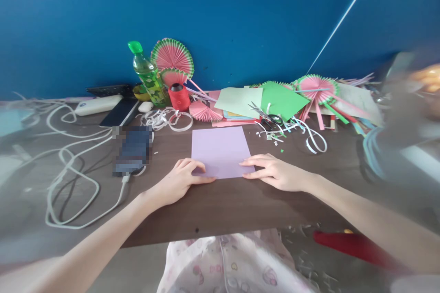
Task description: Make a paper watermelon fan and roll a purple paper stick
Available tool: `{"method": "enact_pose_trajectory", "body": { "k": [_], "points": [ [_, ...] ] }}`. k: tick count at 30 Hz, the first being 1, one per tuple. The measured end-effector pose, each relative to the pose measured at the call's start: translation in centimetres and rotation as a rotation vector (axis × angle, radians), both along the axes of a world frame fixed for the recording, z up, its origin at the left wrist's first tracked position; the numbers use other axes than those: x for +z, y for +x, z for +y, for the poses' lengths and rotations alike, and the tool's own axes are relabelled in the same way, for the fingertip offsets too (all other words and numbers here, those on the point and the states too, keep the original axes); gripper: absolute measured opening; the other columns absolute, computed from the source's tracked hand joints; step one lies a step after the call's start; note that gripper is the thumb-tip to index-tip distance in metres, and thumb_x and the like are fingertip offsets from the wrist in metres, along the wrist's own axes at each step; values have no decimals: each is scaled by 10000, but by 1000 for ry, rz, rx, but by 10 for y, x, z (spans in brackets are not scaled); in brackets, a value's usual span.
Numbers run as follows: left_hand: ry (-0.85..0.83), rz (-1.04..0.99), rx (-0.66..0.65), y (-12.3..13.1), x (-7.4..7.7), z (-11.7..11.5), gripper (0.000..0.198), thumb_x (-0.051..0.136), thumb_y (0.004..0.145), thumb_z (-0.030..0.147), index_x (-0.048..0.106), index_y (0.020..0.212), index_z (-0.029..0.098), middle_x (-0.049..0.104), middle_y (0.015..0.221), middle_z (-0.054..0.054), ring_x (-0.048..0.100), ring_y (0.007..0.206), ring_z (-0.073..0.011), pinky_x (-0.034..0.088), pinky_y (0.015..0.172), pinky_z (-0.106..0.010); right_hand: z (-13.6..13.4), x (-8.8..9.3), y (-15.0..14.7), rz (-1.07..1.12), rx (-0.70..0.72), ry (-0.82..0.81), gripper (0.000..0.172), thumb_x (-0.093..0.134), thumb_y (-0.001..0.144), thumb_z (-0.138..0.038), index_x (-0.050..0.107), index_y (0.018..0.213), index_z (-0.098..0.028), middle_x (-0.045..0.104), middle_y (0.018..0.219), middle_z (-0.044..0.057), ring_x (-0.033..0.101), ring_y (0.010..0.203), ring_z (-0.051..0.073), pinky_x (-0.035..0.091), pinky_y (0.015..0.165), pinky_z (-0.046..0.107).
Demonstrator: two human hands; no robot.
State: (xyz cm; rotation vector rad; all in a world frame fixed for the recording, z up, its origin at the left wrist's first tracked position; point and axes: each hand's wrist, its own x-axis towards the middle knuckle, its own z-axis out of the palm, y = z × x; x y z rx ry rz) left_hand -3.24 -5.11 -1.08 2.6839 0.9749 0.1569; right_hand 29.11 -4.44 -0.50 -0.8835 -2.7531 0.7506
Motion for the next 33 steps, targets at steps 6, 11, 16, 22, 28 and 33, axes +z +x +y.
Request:
{"method": "enact_pose_trajectory", "body": {
  "k": [6, 11, 16, 22, 28, 33],
  "points": [
    [17, -24, 20, -3, -2, -4, 651, 287, 802, -28, 517, 1186, 445, 522, 1152, -3, 452, 1045, -160, 361, 949, -357, -11, -2, 23, -53, -100, -1, 453, 388, 853, -112, 549, 1193, -365, 429, 1375, -27, 365, 1276, 215, 325, 1024, 473],
    [43, -90, 16, -13, -4, -10, 545, 297, 825, 2, 594, 1133, 340, 562, 1220, -1, 463, 1168, -159, 363, 1007, -371, -15, -8, 27, 3, -145, 61, 445, 397, 829, -92, 602, 1137, -340, 485, 1329, -19, 407, 1247, 215, 359, 1012, 476],
    [116, -155, 20, -15, -3, -16, 414, 349, 837, 70, 639, 1068, 253, 608, 1185, -28, 504, 1163, -162, 402, 1007, -373, -16, -16, 20, 106, -152, 174, 409, 403, 796, -66, 667, 1021, -282, 559, 1246, 21, 465, 1189, 211, 403, 973, 466],
    [137, -182, 59, -12, 0, -20, 361, 388, 818, 91, 651, 1029, 220, 622, 1164, -26, 520, 1149, -156, 419, 1001, -339, -19, -23, 14, 134, -165, 213, 306, 417, 840, -131, 639, 1016, -248, 537, 1258, 47, 422, 1221, 207, 416, 966, 432],
    [135, -173, 93, -14, -2, -21, 349, 388, 823, 105, 648, 1030, 212, 620, 1168, -23, 520, 1150, -152, 424, 997, -326, -18, -25, 13, 92, -158, 234, 292, 390, 868, -155, 613, 1040, -230, 517, 1273, 57, 401, 1225, 200, 403, 979, 420],
    [142, -163, 105, -13, -1, -22, 344, 385, 829, 109, 647, 1026, 212, 619, 1170, -22, 523, 1147, -151, 427, 997, -328, -19, -25, 11, 94, -162, 248, 283, 386, 874, -166, 605, 1042, -231, 520, 1266, 60, 410, 1215, 204, 403, 975, 429]
  ]
}}
